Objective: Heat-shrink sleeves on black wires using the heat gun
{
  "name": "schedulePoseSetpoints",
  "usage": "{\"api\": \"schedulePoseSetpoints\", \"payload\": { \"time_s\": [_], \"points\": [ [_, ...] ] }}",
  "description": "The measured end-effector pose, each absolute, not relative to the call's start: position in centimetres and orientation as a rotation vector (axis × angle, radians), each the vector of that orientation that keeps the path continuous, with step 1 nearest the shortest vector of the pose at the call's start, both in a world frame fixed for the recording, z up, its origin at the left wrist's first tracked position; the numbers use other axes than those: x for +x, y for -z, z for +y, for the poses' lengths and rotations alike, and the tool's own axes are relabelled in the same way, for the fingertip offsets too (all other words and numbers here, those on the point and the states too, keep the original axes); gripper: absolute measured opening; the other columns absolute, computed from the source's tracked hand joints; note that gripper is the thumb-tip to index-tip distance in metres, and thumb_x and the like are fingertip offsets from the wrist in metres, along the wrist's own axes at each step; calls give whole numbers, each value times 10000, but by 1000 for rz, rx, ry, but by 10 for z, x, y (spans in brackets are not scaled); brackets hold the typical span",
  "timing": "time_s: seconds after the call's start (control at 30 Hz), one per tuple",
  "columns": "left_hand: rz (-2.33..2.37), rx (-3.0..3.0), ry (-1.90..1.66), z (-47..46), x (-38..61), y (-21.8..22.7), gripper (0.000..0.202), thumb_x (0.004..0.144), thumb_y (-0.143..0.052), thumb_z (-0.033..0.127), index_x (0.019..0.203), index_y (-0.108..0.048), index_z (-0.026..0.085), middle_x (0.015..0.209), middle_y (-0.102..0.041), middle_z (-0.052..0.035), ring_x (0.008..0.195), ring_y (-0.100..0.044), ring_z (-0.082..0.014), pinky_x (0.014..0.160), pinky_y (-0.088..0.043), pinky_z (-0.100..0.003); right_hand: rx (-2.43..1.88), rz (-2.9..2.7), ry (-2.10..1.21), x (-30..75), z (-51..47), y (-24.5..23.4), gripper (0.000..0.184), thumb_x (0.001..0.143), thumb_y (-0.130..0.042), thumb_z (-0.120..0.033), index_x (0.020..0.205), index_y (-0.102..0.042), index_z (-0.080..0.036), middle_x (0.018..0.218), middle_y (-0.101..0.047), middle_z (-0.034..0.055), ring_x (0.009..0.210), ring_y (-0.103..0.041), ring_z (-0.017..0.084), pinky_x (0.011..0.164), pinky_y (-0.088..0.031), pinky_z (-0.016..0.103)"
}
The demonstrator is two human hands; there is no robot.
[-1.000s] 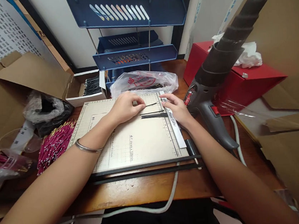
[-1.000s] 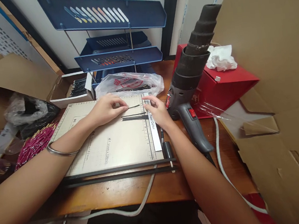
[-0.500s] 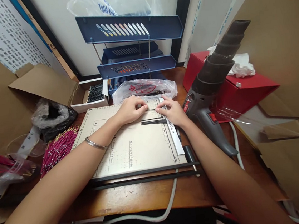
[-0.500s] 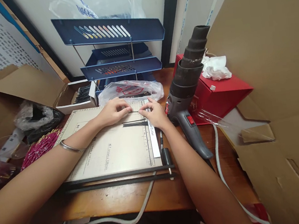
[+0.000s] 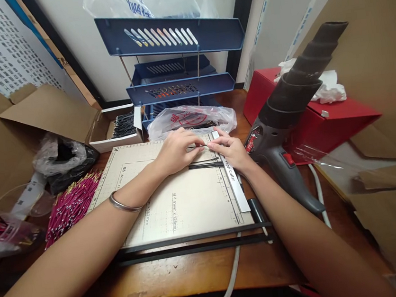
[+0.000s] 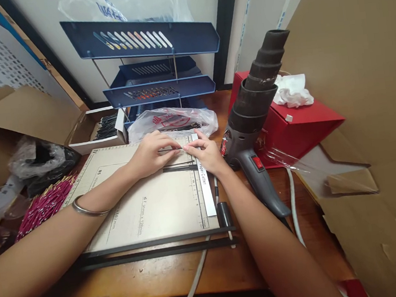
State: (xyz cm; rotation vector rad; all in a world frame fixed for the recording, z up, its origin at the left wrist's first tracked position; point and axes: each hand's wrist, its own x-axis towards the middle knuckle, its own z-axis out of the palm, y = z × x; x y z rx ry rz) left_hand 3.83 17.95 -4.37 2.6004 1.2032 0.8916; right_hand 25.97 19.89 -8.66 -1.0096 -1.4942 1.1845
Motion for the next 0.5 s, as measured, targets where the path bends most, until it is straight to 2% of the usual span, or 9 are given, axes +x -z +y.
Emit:
{"api": "schedulePoseSetpoints", "payload": {
  "time_s": [0.17, 0.3, 0.5],
  "points": [
    [1327, 2616, -860, 173, 46, 44, 151, 1024, -697, 287, 1023, -832, 220, 1032, -837, -81, 934, -644, -257, 896, -414, -412, -1004, -1518, -1171, 261, 198, 85, 507, 642, -934, -724, 792, -866, -245, 1648, -617, 138, 1699, -359, 377, 1394, -226, 502],
    [1327, 2605, -827, 174, 47, 47, 164, 1028, -716, 339, 988, -834, 232, 1005, -835, -72, 950, -649, -261, 906, -418, -410, -995, -1536, -1173, 262, 198, 85, 485, 655, -940, -709, 794, -862, -251, 1651, -615, 121, 1693, -371, 370, 1393, -229, 499],
    [1331, 2539, -903, 176, 46, 49, 151, 1023, -710, 298, 958, -830, 233, 991, -842, -59, 930, -675, -252, 922, -435, -421, -987, -1525, -1166, 261, 197, 86, 484, 635, -945, -705, 792, -860, -255, 1672, -595, 103, 1679, -396, 371, 1389, -242, 491]
  ]
}}
